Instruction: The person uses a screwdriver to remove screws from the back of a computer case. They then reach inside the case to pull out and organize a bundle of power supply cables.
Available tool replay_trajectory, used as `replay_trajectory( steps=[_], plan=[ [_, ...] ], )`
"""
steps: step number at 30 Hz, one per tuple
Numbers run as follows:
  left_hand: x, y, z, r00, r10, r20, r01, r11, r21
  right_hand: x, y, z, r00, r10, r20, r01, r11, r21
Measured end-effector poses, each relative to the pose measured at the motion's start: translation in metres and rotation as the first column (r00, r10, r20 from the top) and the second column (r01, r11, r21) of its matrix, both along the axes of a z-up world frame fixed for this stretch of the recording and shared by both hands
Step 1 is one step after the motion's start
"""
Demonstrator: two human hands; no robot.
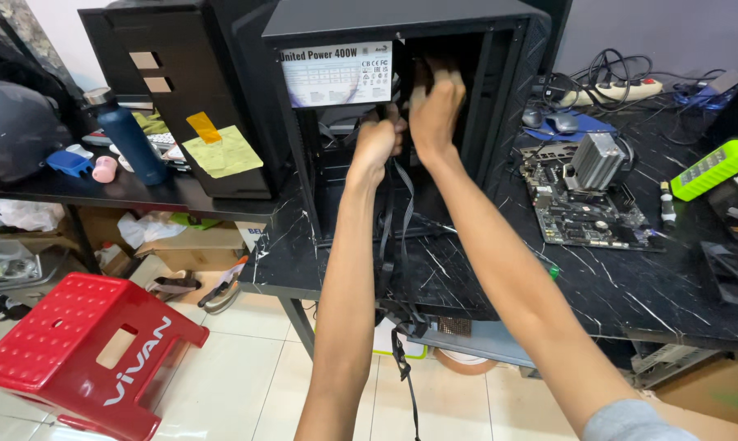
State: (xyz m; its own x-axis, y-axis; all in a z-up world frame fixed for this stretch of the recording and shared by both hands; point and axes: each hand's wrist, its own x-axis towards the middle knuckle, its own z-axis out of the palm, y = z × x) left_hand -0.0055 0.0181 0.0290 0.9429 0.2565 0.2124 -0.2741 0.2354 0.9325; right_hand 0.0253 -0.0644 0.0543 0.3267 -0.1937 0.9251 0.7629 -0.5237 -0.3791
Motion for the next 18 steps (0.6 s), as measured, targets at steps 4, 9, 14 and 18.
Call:
replay_trajectory(
  steps=[4,9,14,18],
  plan=[
    [0.007,-0.003,-0.005,0.997,-0.066,0.046,0.069,0.996,-0.065,0.022,-0.002,0.019,0.928,-0.361,-0.087,0.271,0.817,-0.509],
    [-0.006,-0.002,0.001,0.995,-0.095,0.027,0.095,0.995,0.012,0.035,0.006,0.044,0.889,-0.317,-0.332,0.045,0.781,-0.623],
    [-0.001,0.002,-0.004,0.991,-0.133,0.019,0.133,0.991,-0.034,0.036,0.006,0.027,0.756,-0.150,-0.637,-0.169,0.896,-0.411],
    [0.007,0.008,-0.007,0.996,-0.086,0.019,0.088,0.991,-0.097,0.019,0.014,-0.008,0.972,0.063,-0.227,-0.072,0.997,-0.032]
  ],
)
